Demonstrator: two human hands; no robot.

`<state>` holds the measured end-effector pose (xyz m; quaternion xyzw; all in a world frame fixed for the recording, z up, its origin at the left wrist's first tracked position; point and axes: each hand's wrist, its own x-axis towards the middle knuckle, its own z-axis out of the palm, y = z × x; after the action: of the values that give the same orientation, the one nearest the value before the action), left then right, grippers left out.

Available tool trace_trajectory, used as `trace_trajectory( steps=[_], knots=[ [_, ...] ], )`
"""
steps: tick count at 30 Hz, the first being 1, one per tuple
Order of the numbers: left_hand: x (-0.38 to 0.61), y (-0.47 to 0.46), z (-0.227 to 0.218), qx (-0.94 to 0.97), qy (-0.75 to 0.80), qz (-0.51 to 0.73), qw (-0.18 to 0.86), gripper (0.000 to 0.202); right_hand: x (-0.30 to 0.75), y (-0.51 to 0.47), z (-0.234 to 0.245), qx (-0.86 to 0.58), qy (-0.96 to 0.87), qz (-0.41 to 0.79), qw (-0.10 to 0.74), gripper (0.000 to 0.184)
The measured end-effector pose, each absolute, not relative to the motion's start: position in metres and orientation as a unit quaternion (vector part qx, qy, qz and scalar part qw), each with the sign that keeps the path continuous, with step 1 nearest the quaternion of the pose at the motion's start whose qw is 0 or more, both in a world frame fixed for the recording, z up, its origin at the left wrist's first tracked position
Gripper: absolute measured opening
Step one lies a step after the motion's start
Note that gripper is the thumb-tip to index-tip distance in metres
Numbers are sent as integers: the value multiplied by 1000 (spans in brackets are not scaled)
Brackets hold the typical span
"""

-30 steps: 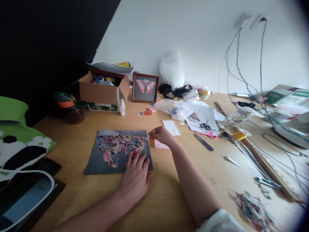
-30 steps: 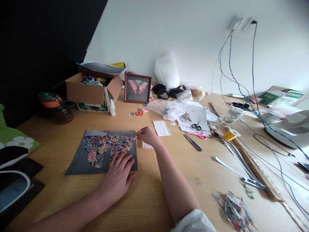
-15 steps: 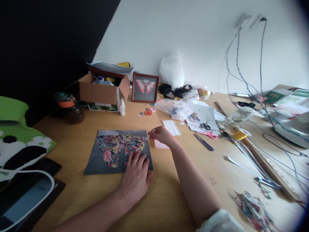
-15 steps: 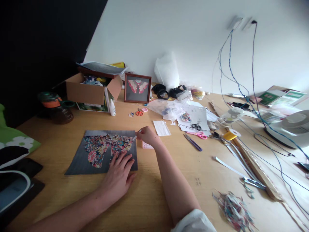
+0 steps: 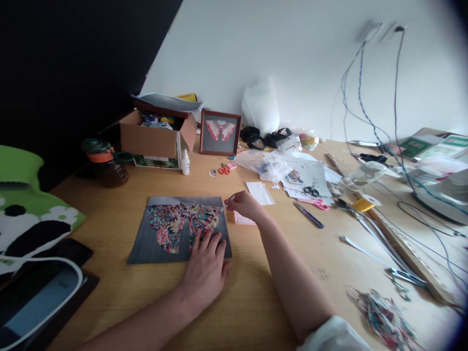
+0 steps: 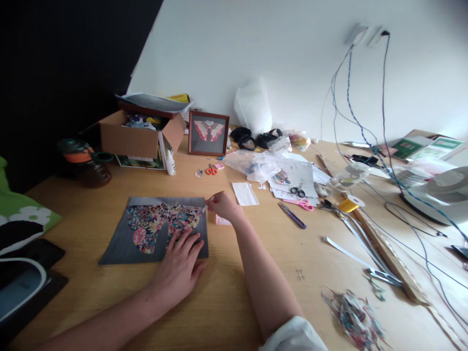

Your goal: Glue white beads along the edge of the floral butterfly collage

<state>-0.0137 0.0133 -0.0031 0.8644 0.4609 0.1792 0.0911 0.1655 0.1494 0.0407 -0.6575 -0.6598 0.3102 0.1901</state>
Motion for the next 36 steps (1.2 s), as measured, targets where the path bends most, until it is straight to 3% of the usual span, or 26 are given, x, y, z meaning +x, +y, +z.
trace_trajectory(
  steps=[18,36],
  knots=[
    [-13,14,-4,865,459,185,84,36,167,150,40,-646,-665,316,201,24],
    [-13,15,-4,868,457,183,67,32,185,148,63,-616,-648,280,350,27]
  ],
)
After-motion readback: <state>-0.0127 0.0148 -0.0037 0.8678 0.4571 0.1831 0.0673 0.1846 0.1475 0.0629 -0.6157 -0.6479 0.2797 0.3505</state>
